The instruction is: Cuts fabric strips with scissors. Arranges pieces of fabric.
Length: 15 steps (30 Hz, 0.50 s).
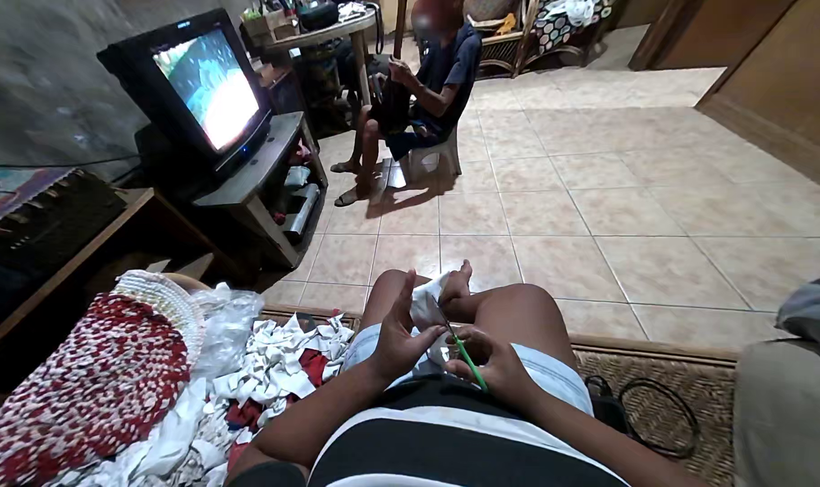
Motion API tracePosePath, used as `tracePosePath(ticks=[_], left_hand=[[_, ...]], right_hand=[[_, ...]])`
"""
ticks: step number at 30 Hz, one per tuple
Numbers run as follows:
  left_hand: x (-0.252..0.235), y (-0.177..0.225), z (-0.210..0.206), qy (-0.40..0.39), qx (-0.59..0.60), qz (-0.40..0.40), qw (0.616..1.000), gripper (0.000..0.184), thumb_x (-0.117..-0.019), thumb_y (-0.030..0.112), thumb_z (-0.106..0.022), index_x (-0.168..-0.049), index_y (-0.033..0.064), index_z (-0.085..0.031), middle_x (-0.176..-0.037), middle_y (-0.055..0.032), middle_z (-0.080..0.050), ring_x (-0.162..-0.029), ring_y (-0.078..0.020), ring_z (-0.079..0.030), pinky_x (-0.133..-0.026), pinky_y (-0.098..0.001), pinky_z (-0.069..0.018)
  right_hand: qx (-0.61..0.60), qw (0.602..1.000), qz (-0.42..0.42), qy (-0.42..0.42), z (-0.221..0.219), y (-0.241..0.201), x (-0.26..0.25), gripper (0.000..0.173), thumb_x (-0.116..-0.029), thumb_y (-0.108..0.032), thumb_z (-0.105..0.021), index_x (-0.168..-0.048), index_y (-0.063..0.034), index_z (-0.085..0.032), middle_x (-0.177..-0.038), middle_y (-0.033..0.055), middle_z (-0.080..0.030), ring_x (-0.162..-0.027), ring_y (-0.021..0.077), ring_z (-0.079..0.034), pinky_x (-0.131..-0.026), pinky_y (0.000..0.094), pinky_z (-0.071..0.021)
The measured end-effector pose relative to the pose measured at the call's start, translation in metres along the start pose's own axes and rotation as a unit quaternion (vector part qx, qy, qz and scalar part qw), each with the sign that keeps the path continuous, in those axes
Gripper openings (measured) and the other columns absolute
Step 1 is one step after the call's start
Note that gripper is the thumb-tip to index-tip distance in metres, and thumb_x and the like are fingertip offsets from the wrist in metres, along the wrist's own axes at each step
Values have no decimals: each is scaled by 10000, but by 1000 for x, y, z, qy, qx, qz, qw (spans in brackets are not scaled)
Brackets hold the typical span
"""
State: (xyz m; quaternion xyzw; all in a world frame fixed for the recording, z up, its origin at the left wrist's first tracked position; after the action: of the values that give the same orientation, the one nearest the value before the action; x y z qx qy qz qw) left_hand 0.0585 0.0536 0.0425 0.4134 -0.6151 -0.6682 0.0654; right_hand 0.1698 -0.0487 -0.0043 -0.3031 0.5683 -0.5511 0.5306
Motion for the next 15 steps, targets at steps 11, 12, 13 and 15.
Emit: tracePosePath(ticks=[11,12,13,15], left_hand=[[-5,9,12,34,28,64,997,484,-936,-51,-622,-1397,-125,-495,-1314,-119,-652,-1115,-89,-665,-997,-289,-543],[-6,10,14,42,26,72,996,437,-940,-61,-612,-1365,-122,-535,-1285,-113,-673,-1097,-87,-674,-985,-286,-550],[-7,10,15,47,23,76,996,419,-933,-75,-609,-1347,-120,-555,-1258,-111,-687,-1077,-88,-683,-973,-285,-558],[-7,7,15,41,24,72,996,449,-908,-106,-614,-1352,-124,-550,-1238,-120,-696,-1061,-103,-694,-962,-295,-568]], right_hand=[[59,998,-13,-2,1,1,2,448,-835,-377,-813,-1078,-24,-683,-747,-50,-671,-559,-52,-568,-538,137,-506],[64,998,-13,-3,1,1,2,451,-837,-376,-813,-1080,-19,-682,-746,-47,-674,-560,-51,-568,-540,138,-506],[68,998,-13,-3,1,1,2,450,-837,-373,-814,-1081,-18,-683,-742,-46,-673,-557,-51,-567,-539,138,-506],[63,998,-9,-5,0,1,1,456,-833,-378,-817,-1082,-20,-683,-748,-47,-676,-565,-49,-578,-543,142,-514]])
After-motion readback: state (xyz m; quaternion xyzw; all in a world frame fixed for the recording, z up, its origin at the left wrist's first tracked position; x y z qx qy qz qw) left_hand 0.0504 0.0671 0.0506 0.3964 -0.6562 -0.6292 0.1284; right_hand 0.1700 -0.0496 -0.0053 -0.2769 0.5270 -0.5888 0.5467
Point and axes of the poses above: each hand's wrist, its own x-axis away from the middle knuckle, its own z-axis out of the back of the hand, y = z × x, the point moved 9 cm from there along -x, towards the middle knuckle
